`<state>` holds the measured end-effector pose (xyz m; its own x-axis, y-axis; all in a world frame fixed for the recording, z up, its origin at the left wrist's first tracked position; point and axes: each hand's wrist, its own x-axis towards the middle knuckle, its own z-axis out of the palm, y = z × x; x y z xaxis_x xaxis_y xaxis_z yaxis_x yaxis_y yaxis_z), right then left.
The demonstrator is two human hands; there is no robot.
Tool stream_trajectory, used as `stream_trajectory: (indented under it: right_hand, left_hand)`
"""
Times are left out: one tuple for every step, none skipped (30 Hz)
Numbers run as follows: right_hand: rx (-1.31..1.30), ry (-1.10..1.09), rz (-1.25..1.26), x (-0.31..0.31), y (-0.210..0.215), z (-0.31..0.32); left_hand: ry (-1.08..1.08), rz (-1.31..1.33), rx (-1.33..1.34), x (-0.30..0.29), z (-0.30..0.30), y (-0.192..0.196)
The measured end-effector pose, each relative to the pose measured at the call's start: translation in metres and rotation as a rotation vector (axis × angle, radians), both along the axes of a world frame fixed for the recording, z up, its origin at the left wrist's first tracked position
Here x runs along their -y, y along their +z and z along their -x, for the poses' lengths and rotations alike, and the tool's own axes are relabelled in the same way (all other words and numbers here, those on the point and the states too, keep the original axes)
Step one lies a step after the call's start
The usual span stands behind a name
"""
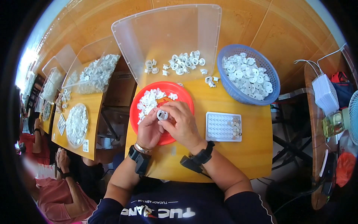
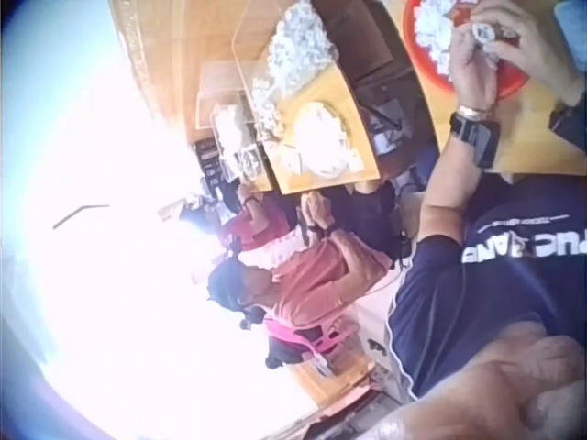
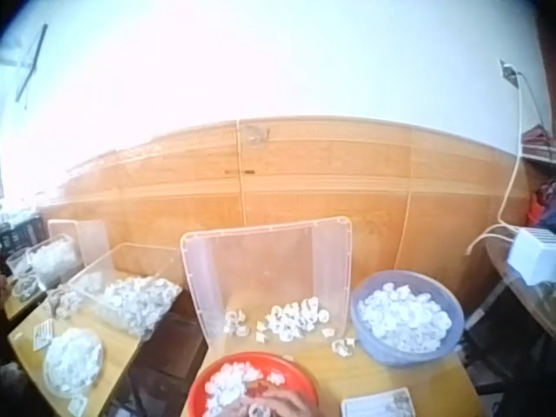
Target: Assembling small white plastic components by hand at a workstation.
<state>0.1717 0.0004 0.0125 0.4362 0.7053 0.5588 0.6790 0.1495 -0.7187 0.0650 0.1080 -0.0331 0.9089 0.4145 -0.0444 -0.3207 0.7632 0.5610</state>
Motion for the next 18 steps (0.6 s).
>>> stream_trajectory:
  right_hand:
    - [0.002, -0.004, 0.001, 0.000, 0.000, -0.001]
    - [0.012, 0.018, 0.005, 0.000, 0.000, -0.002]
    - [0.023, 0.034, 0.012, 0.002, 0.001, -0.005]
    - [0.025, 0.019, 0.016, 0.003, 0.002, -0.006]
    - [0.054, 0.048, 0.044, 0.003, 0.004, -0.006]
    - [0.080, 0.073, 0.077, 0.004, 0.005, -0.005]
    - [0.050, 0.114, 0.058, 0.003, 0.006, -0.005]
    - [0.051, 0.089, 0.068, 0.002, 0.005, -0.003]
    - [0.051, 0.112, 0.050, 0.000, 0.002, -0.002]
    - [0.051, 0.130, 0.032, -0.001, 0.001, -0.003]
    - [0.018, 0.130, 0.041, 0.000, 0.000, -0.002]
    - [0.018, 0.113, 0.049, 0.000, -0.001, -0.001]
    - [-0.032, 0.132, 0.039, 0.001, -0.002, -0.001]
    - [-0.083, 0.151, 0.029, 0.002, -0.003, -0.001]
    - [-0.099, 0.162, 0.049, 0.002, -0.002, -0.002]
    - [-0.098, 0.153, 0.056, 0.003, -0.001, -0.001]
    - [-0.100, 0.137, 0.056, 0.003, -0.001, 0.000]
    - [-0.101, 0.124, 0.056, 0.003, 0.000, 0.001]
  left_hand:
    - [-0.010, -0.012, -0.035, 0.001, -0.001, 0.001]
    - [-0.016, -0.011, -0.033, 0.002, 0.000, 0.000]
    - [-0.032, -0.046, -0.023, 0.002, 0.000, 0.002]
    - [-0.051, -0.081, -0.012, 0.003, -0.001, 0.004]
    - [-0.003, -0.068, -0.071, 0.005, -0.001, 0.008]
    - [0.040, -0.053, -0.132, 0.009, 0.000, 0.021]
    - [0.049, -0.056, -0.141, 0.011, 0.002, 0.024]
    - [0.036, -0.097, -0.135, 0.009, 0.005, 0.021]
    - [0.031, -0.109, -0.109, 0.006, 0.007, 0.016]
    - [0.021, -0.119, -0.082, 0.004, 0.007, 0.010]
    - [-0.011, -0.089, -0.047, 0.003, 0.008, 0.008]
    - [-0.028, -0.082, -0.044, 0.005, 0.007, 0.011]
    - [-0.032, 0.007, -0.018, 0.008, 0.006, 0.017]
    - [-0.034, 0.097, 0.008, 0.010, 0.005, 0.019]
    - [-0.050, 0.092, 0.038, 0.008, 0.005, 0.017]
    - [-0.058, 0.100, 0.039, 0.010, 0.004, 0.017]
    - [-0.019, 0.110, -0.008, 0.012, 0.004, 0.018]
    - [0.023, 0.120, -0.055, 0.013, 0.004, 0.020]
